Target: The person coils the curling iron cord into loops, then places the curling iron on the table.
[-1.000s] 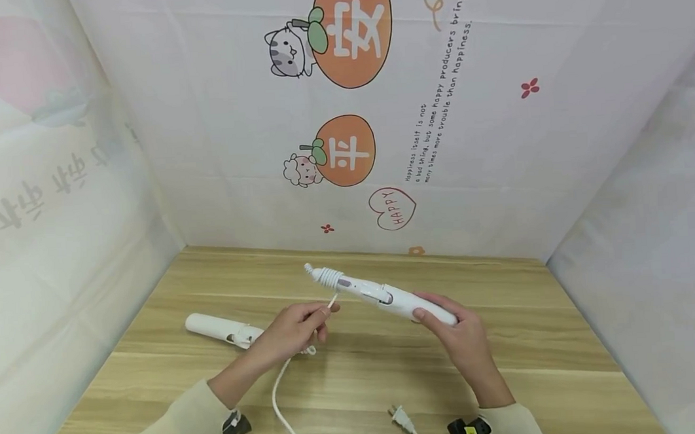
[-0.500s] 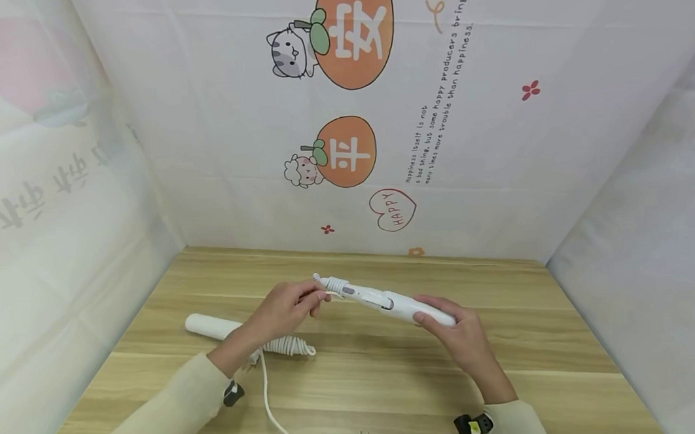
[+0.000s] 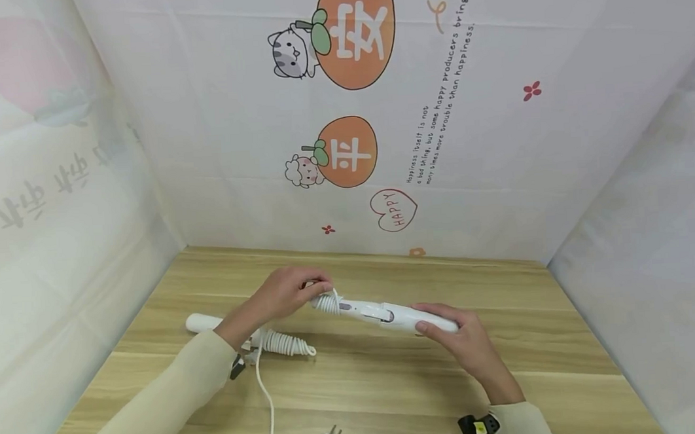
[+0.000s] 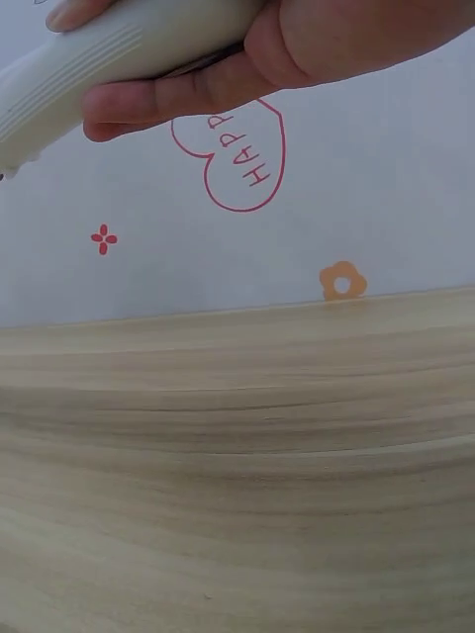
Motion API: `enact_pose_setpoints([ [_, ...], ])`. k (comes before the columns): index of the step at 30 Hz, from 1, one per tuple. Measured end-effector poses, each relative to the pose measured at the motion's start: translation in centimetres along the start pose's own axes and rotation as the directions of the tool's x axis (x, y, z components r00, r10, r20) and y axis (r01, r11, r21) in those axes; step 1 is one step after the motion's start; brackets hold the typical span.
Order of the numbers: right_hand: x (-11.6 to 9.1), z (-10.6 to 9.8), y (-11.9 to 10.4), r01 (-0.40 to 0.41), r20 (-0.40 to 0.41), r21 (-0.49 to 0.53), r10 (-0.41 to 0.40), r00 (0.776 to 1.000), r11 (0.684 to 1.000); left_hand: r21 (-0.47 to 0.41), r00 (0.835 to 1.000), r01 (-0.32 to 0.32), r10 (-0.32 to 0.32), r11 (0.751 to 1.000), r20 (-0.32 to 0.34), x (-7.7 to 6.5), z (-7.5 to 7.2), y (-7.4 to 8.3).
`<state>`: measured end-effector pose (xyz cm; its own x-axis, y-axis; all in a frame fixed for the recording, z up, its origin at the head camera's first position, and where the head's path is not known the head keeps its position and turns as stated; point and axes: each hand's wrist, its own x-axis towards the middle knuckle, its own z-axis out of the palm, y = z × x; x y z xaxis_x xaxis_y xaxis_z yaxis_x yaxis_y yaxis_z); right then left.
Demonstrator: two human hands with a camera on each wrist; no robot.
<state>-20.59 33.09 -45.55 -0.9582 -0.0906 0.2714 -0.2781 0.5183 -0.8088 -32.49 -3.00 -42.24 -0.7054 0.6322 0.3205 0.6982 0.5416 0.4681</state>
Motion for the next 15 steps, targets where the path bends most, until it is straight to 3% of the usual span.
enact_pose_setpoints([
  [3, -0.3, -0.5, 0.3, 0.001, 0.001, 0.040, -0.001, 1.000, 0.999, -0.085, 1.000, 0.012, -0.009, 0.996, 0.027, 0.8, -0.3, 0.0],
  [6, -0.5, -0.9, 0.8, 0.029, -0.003, 0.087, -0.029, 1.000, 0.996, -0.231, 0.997, 0.031, -0.015, 0.972, 0.070, 1.5, -0.6, 0.0],
  [11, -0.8, -1.2, 1.4, 0.083, 0.000, 0.168, -0.084, 0.996, 0.982, -0.449, 0.987, 0.042, 0.033, 0.892, 0.159, 2.2, -0.7, -0.3],
  [15, -0.9, -1.3, 1.4, 0.122, 0.003, 0.260, -0.127, 0.992, 0.958, -0.580, 0.978, 0.064, 0.065, 0.812, 0.199, 2.3, -0.3, -0.9],
])
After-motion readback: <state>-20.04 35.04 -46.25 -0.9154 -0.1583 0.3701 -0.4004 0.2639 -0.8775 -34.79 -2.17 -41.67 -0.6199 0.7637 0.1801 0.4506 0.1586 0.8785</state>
